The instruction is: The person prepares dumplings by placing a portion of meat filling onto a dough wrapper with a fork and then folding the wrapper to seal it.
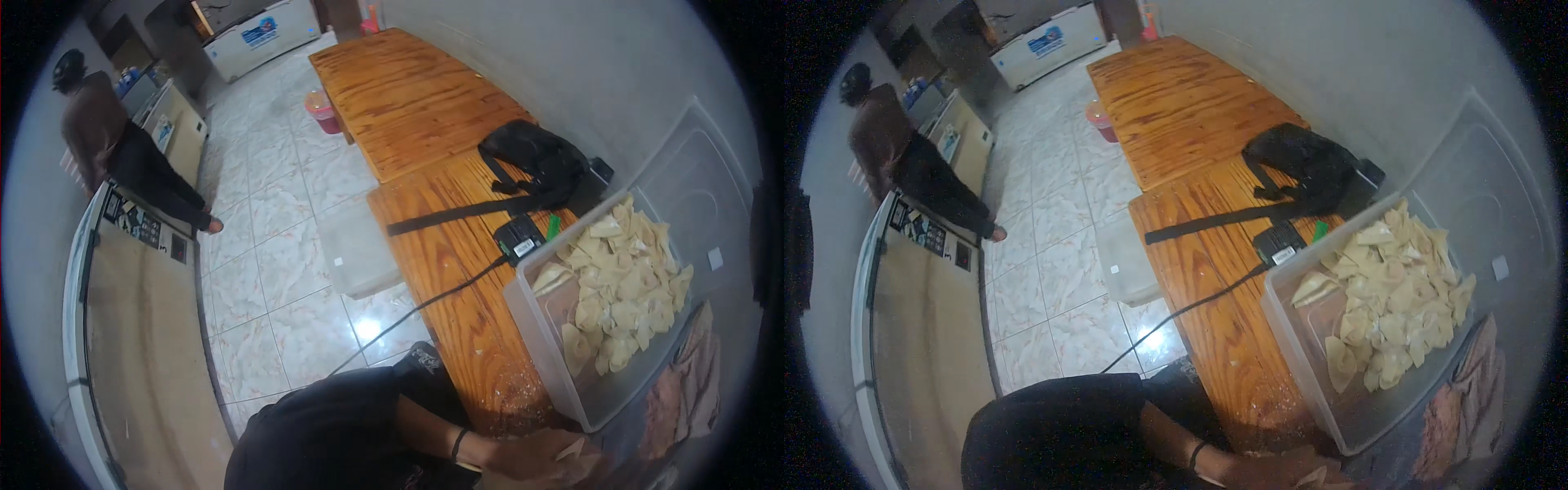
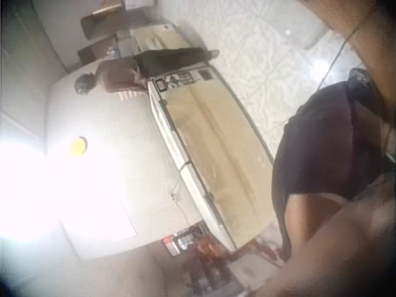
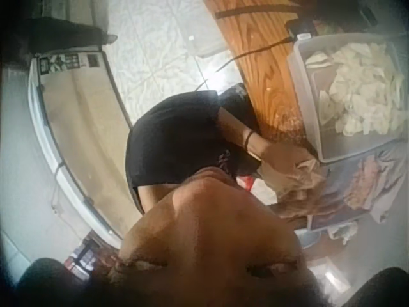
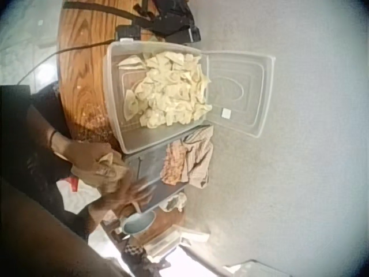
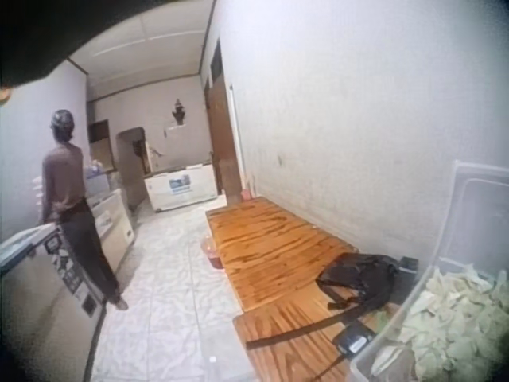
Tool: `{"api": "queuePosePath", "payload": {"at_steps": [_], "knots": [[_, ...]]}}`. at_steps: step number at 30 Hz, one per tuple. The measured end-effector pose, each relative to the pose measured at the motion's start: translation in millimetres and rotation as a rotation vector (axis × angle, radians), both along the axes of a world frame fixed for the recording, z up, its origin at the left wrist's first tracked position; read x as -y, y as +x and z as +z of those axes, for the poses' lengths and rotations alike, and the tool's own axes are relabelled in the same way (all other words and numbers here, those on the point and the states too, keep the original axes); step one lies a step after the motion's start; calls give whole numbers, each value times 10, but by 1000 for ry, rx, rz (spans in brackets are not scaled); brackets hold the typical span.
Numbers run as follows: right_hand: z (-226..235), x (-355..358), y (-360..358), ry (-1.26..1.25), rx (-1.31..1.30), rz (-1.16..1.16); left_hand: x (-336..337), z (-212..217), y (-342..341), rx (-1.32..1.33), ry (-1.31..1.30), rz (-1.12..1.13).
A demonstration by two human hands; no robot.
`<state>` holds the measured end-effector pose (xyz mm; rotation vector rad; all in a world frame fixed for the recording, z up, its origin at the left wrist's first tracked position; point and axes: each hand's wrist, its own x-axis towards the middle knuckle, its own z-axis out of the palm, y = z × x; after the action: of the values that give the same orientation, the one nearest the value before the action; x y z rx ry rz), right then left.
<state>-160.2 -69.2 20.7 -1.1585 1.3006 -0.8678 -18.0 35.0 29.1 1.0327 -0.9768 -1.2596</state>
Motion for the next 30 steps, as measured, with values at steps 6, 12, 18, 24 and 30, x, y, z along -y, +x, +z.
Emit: {"api": "queuePosePath", "payload": {"at_steps": [6, 12, 18, 24, 30], "knots": [[205, -475, -257, -294, -112, -24, 106, -91, 52, 92, -169, -241], [292, -705, -327, -474, -56, -171, 146, -84, -127, 48, -400, 99], [279, -680, -367, -385, -138, -248, 192, -107, -77, 544, -512, -188], [620, -683, -158, -1181, -273, 452, 137, 34, 71, 289, -436, 80], [382, -839, -252, -987, -509, 316, 55, -148, 118, 409, -405, -85]]}}
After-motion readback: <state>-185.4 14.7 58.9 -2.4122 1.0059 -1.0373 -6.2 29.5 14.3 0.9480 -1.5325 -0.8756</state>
